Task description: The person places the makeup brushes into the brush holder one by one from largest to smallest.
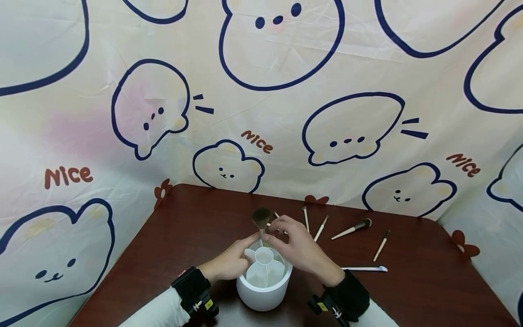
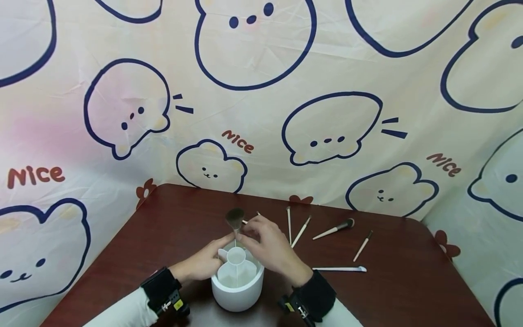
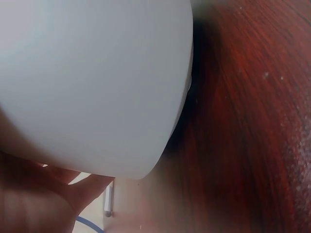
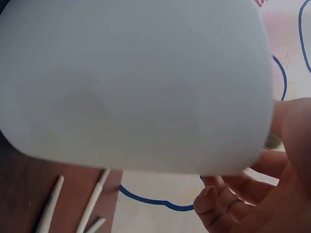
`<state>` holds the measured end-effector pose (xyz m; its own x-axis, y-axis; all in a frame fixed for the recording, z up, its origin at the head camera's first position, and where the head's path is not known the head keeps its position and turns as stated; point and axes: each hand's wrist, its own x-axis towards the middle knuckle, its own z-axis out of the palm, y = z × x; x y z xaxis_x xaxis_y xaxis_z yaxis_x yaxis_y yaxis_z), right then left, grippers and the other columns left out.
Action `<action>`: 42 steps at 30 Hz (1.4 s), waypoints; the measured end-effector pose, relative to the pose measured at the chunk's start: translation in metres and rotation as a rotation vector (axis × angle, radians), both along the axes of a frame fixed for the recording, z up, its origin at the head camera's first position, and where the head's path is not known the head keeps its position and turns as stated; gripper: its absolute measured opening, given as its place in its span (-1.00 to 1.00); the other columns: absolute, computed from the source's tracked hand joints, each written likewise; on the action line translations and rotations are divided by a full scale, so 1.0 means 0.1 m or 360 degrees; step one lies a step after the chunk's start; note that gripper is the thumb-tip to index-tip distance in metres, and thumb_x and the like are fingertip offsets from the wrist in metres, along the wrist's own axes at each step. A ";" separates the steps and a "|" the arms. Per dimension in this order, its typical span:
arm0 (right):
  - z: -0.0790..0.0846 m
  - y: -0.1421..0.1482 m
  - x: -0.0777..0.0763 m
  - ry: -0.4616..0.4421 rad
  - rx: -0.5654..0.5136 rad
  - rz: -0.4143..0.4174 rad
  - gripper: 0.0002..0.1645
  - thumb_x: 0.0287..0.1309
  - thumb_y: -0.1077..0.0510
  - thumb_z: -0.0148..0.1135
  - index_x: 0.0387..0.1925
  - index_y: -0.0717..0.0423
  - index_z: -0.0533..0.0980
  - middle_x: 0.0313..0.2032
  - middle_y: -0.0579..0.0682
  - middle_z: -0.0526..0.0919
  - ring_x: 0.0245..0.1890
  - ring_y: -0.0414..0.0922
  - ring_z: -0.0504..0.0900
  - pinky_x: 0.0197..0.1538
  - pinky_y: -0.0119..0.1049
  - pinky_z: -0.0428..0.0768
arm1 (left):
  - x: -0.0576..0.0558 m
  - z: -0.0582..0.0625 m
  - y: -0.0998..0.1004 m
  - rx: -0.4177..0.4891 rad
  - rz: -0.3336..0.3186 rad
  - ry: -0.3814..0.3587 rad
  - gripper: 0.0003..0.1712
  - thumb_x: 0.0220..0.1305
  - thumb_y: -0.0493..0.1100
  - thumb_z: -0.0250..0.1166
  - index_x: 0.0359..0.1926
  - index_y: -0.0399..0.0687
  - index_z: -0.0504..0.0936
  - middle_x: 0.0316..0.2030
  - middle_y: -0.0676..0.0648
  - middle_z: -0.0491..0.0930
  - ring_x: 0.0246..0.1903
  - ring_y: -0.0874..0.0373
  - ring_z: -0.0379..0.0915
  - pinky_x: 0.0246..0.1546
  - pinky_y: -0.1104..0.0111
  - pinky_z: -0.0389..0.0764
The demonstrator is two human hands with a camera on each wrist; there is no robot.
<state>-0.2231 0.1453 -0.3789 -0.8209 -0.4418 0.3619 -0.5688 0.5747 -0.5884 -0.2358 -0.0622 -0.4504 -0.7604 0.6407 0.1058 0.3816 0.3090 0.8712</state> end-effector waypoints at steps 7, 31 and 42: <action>0.22 0.45 -0.11 0.0254 0.0139 -0.0234 -0.80 0.18 0.02 0.21 -0.18 -0.03 0.57 -0.24 -0.16 0.55 -0.34 -0.23 0.44 -0.35 -0.22 0.48 | 0.02 0.01 0.02 0.0070 0.0008 0.0031 0.04 -0.14 -0.56 -0.09 0.40 0.26 0.09 0.16 0.16 0.39 0.07 0.22 0.28 0.07 0.23 0.32; -0.49 2.16 -0.89 -0.0537 0.0533 -0.1135 -0.51 0.18 -0.01 0.14 -0.25 0.44 0.46 -0.45 0.28 0.50 -0.55 0.06 0.46 -0.59 -0.16 0.38 | 0.03 -0.02 0.02 0.0040 0.0041 -0.0032 0.01 -0.09 -0.56 -0.09 0.39 0.32 0.10 0.24 0.19 0.29 0.14 0.27 0.19 0.14 0.13 0.23; -0.65 2.09 -0.96 -0.0673 0.0395 -0.1140 -0.71 0.10 0.15 0.11 -0.43 0.39 0.46 -0.63 0.16 0.48 -0.64 0.01 0.47 -0.62 -0.20 0.44 | 0.03 -0.02 0.02 0.0026 0.0050 -0.0100 0.02 -0.07 -0.54 -0.07 0.40 0.35 0.06 0.25 0.17 0.27 0.15 0.25 0.17 0.15 0.09 0.22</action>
